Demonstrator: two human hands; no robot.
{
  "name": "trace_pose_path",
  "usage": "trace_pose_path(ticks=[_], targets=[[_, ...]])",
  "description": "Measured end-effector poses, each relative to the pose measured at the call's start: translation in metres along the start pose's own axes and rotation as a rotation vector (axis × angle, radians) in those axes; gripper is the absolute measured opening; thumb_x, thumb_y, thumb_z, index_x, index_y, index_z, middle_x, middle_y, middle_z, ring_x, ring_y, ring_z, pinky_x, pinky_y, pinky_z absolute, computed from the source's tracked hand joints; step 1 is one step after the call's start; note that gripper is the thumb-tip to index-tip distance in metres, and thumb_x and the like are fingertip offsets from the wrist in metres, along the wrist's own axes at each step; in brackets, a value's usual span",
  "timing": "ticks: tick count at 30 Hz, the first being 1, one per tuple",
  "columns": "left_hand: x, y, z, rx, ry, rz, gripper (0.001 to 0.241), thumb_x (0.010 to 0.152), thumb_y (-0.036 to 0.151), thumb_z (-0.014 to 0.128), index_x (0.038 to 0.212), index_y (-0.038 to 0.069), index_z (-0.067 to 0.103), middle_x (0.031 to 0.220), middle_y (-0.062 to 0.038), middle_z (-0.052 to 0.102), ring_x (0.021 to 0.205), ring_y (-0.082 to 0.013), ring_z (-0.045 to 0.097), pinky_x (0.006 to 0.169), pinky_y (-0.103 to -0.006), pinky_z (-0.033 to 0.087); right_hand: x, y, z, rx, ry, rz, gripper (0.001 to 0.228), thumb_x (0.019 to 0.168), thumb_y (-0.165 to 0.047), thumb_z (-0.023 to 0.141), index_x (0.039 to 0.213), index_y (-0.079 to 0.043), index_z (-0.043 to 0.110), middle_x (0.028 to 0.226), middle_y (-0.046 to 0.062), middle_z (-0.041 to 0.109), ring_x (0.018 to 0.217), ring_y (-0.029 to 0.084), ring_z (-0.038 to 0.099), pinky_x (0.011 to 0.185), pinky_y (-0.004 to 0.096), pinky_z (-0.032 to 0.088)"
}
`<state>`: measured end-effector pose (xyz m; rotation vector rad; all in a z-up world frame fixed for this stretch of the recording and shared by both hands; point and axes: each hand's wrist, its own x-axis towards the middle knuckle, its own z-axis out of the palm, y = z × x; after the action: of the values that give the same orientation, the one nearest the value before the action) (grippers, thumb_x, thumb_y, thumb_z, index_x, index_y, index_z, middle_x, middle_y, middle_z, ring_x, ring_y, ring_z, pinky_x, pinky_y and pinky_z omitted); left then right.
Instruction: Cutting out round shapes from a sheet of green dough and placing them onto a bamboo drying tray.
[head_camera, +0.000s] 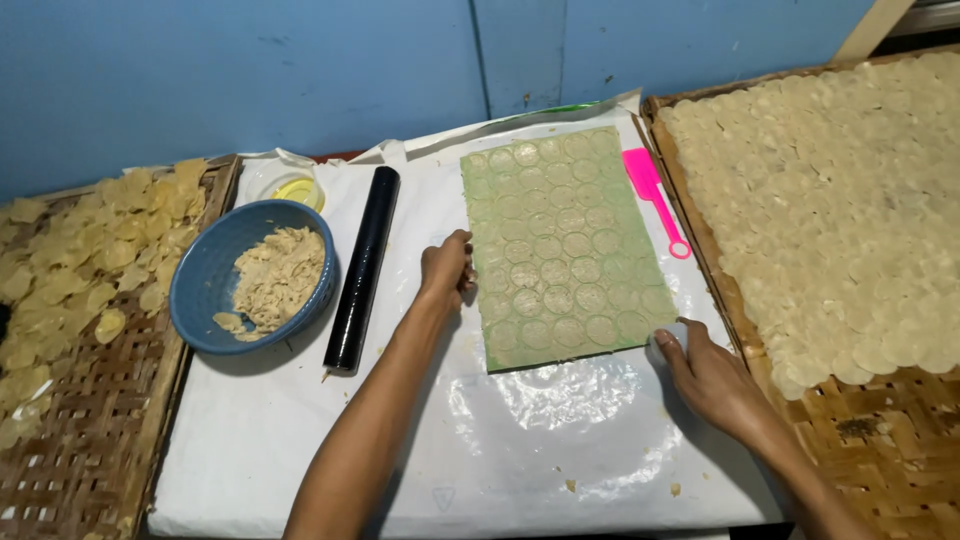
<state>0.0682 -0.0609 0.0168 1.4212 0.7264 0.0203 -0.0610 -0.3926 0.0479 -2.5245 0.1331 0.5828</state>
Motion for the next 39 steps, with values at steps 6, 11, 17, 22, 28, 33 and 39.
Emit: trace_pose_path(ticks=[6,11,17,22,28,33,39], targets=[[-0.03,0.024,-0.011,0.088,-0.09,0.006,0.039,0.095,0.038,0.063,0.082,0.002,0.063,0.059,-0.001,0.045,0.041,-0.0107,0.043,0.037,-0.0255,0.032,-0.011,0.0,-0.005,0.081,-0.006,0.009,0.07,0.104,-0.052,0.029,0.15,0.0,0.036,0.134,0.037,0.06,0.127,0.054,0.056,0.108,0.066,0.04],[-0.043,0.006,-0.008,-0.329,-0.302,-0.017,0.029,0.105,0.034,0.056,0.099,0.006,0.059,0.079,0.0,0.052,0.062,-0.0084,0.055,0.05,-0.0149,0.043,-0.018,-0.002,-0.016,0.128,-0.024,0.024,0.07,0.104,-0.054,0.029,0.149,-0.001,0.039,0.13,0.038,0.062,0.127,0.054,0.056,0.109,0.065,0.039],[-0.051,-0.015,-0.011,-0.356,-0.362,0.038,0.034,0.107,0.021,0.05,0.136,0.003,0.055,0.102,-0.004,0.058,0.072,-0.0036,0.059,0.047,-0.0068,0.045,-0.014,-0.007,-0.032,0.171,0.076,0.035,0.07,0.104,-0.054,0.029,0.15,-0.002,0.038,0.128,0.043,0.06,0.126,0.058,0.054,0.108,0.068,0.038],[-0.036,-0.043,-0.018,-0.393,-0.354,0.029,0.031,0.105,0.015,0.054,0.133,0.005,0.061,0.096,-0.003,0.064,0.067,-0.0044,0.061,0.044,-0.0072,0.045,0.037,-0.015,-0.042,0.082,0.278,-0.007,0.065,0.105,-0.053,0.034,0.14,0.001,0.034,0.11,0.037,0.068,0.109,0.059,0.064,0.093,0.069,0.046],[-0.05,-0.07,-0.023,-0.468,-0.325,0.059,0.025,0.101,0.014,0.054,0.123,0.011,0.065,0.099,-0.003,0.068,0.075,-0.0061,0.064,0.053,-0.007,0.047,0.137,-0.034,-0.046,-0.209,0.542,-0.253,0.054,0.102,-0.044,0.056,0.131,0.001,0.049,0.114,0.028,0.06,0.097,0.061,0.065,0.083,0.067,0.052],[-0.057,-0.073,-0.032,-0.499,-0.394,0.091,0.02,0.1,0.011,0.055,0.117,0.014,0.065,0.091,0.003,0.062,0.079,-0.0052,0.06,0.062,-0.015,0.05,0.153,-0.063,-0.042,-0.287,0.639,-0.303,0.077,0.09,-0.022,0.071,0.151,0.011,0.036,0.12,0.026,0.041,0.107,0.062,0.057,0.077,0.071,0.053],[-0.076,-0.054,-0.03,-0.536,-0.468,0.095,0.017,0.098,0.009,0.057,0.115,0.014,0.059,0.081,0.009,0.046,0.071,-0.0005,0.048,0.057,-0.0101,0.041,0.089,-0.102,0.029,-0.18,0.477,-0.853,0.032,0.094,-0.025,0.066,0.119,-0.005,0.069,0.1,0.019,0.057,0.093,0.044,0.065,0.068,0.052,0.056]])
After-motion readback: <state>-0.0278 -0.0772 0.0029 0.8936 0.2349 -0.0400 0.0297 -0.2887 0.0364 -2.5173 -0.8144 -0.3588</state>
